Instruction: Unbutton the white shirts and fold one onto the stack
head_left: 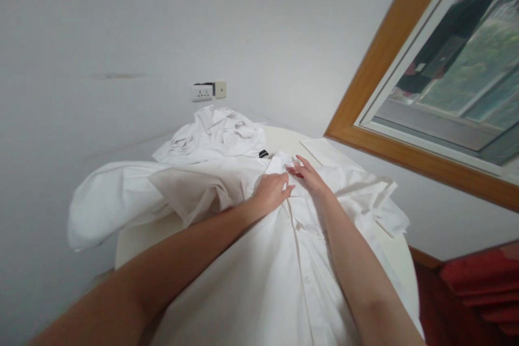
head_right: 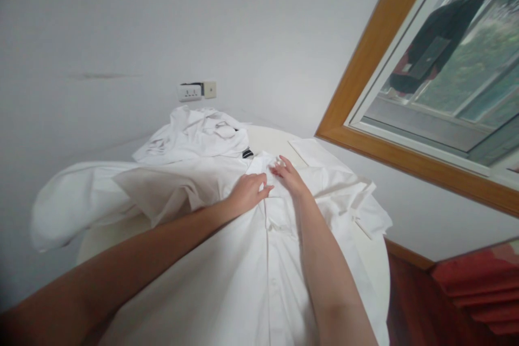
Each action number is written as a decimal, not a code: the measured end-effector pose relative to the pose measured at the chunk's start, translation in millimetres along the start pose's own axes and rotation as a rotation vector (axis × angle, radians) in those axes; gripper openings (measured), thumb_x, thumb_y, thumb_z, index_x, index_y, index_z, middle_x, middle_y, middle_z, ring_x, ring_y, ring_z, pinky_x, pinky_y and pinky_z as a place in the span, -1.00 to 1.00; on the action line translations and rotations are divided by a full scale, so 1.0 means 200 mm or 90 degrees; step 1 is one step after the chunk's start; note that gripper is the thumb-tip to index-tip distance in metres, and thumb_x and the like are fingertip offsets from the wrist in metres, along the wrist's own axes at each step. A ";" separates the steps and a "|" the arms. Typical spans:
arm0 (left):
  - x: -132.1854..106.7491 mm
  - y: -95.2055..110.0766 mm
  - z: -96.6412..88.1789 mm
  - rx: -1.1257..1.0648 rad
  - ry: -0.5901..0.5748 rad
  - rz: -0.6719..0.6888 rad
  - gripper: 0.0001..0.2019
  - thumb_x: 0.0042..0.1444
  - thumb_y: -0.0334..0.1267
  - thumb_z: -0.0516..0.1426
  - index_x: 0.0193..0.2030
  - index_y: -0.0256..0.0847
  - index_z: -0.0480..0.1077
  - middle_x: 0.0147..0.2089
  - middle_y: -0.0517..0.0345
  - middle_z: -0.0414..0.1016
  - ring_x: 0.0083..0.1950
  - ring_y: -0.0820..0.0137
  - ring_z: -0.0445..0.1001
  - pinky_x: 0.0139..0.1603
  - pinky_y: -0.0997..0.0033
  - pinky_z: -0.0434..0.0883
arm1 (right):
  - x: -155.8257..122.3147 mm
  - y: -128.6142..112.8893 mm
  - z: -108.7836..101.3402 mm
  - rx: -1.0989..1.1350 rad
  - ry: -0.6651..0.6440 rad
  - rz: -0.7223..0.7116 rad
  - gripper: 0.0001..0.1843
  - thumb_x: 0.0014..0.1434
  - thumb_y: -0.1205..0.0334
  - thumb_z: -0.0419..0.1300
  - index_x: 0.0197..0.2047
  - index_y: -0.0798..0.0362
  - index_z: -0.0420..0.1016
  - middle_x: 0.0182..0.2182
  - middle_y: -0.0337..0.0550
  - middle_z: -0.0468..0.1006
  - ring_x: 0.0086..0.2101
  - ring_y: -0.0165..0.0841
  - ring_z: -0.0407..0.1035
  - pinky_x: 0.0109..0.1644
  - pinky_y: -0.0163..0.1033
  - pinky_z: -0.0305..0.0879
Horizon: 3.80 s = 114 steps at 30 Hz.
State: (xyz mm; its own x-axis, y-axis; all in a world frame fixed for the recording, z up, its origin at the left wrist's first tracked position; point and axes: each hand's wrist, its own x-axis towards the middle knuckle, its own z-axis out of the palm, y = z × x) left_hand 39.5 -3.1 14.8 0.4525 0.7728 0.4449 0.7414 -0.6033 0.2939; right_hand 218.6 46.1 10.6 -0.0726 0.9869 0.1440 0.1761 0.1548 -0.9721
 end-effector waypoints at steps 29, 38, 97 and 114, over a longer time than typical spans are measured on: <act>0.08 -0.14 -0.02 0.029 0.084 -0.092 -0.73 0.28 -0.27 -0.05 0.10 -0.12 0.22 -0.13 0.06 0.50 -0.06 0.29 0.46 -0.05 0.33 0.29 | -0.59 -0.12 -0.10 -0.550 -0.204 -0.248 -0.44 0.13 -0.09 0.19 0.17 -0.13 0.35 0.27 -0.04 0.19 0.24 -0.16 0.09 0.28 0.05 0.04; 0.09 -0.14 0.01 0.028 0.008 -0.113 -0.75 0.26 -0.21 -0.02 0.06 -0.10 0.27 -0.16 0.06 0.53 -0.09 0.28 0.48 -0.07 0.32 0.28 | -0.53 -0.13 -0.15 -0.686 0.000 -0.268 -0.83 0.18 0.16 0.11 -0.28 0.05 0.46 -0.27 -0.01 0.51 -0.21 -0.20 0.39 -0.08 -0.12 0.29; -0.07 -0.13 0.04 -0.240 -0.061 0.107 -0.75 0.25 -0.16 -0.03 -0.03 -0.14 0.36 -0.05 0.14 0.52 -0.03 0.33 0.46 0.03 0.38 0.32 | -0.34 0.01 0.09 -0.679 0.093 -0.246 -0.71 0.36 0.13 -0.17 -0.31 0.02 0.25 -0.44 -0.14 0.39 -0.32 -0.26 0.30 -0.23 -0.24 0.15; -0.09 -0.08 0.01 -0.140 -0.037 0.093 -0.74 0.26 -0.15 -0.03 -0.06 -0.10 0.43 -0.17 0.13 0.57 -0.13 0.31 0.50 -0.10 0.39 0.33 | -0.33 0.02 0.05 -0.585 0.021 -0.284 -0.64 0.34 0.14 -0.11 -0.48 0.01 0.24 -0.51 -0.19 0.37 -0.37 -0.31 0.25 -0.23 -0.25 0.13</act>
State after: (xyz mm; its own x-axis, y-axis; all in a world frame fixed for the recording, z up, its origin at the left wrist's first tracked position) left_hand 19.3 -7.2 0.1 0.5794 0.6802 0.4490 0.5432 -0.7330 0.4094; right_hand 213.9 -18.7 -4.8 -0.2918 0.8295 0.4762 0.8256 0.4698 -0.3124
